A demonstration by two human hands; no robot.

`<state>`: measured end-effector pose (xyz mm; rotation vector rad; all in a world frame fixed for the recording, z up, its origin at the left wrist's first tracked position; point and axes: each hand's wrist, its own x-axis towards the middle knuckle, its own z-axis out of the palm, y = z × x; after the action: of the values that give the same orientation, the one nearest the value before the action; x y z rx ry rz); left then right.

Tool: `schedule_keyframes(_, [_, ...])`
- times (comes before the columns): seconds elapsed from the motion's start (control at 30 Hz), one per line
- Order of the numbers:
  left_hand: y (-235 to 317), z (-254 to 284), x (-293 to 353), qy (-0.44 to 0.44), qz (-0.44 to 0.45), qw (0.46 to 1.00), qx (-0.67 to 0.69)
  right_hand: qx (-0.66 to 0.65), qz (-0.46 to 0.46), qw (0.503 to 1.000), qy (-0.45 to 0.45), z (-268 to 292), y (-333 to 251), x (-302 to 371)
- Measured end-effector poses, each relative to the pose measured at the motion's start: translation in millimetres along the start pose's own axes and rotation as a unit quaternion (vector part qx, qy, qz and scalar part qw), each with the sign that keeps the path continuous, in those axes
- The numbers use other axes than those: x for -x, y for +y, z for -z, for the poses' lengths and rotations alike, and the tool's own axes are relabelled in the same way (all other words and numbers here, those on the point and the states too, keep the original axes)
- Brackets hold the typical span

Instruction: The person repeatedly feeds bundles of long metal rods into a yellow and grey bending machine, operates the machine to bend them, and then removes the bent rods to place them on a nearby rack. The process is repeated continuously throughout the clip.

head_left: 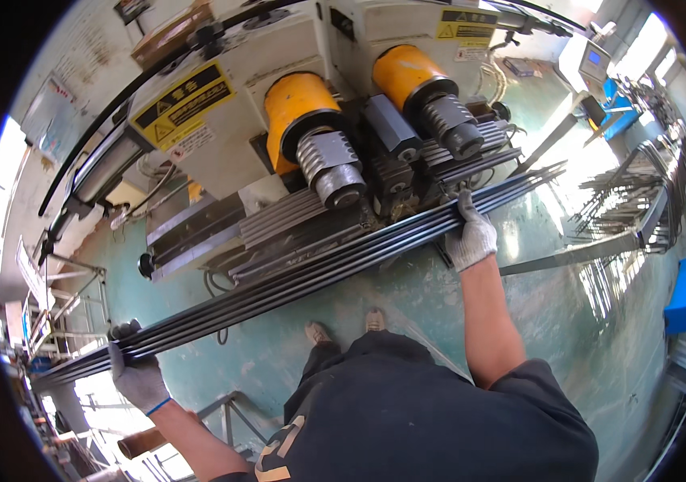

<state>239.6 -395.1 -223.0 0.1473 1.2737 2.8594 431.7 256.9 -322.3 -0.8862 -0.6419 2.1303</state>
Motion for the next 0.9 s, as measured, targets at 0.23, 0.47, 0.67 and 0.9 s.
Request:
schedule_keyframes(0.23, [-98, 21, -63, 0.04, 0.058, 0.997, -0.029, -0.001, 0.063, 0.997, -0.045, -59, 34, -13])
schedule_keyframes(0.47, [-198, -12, -96, 0.104, 0.185, 0.973, 0.093, -0.058, -0.002, 0.998, -0.036, -111, 57, -37])
schedule_keyframes(0.67, [-229, -93, -102, 0.07, 0.29, 0.947, 0.121, 0.291, 0.374, 0.872, -0.121, 29, 98, -204])
schedule_keyframes(0.9, [-138, 70, -152, 0.133, 0.115, 0.98, 0.095, 0.741, 0.346, 0.569, 0.081, -89, 98, -92])
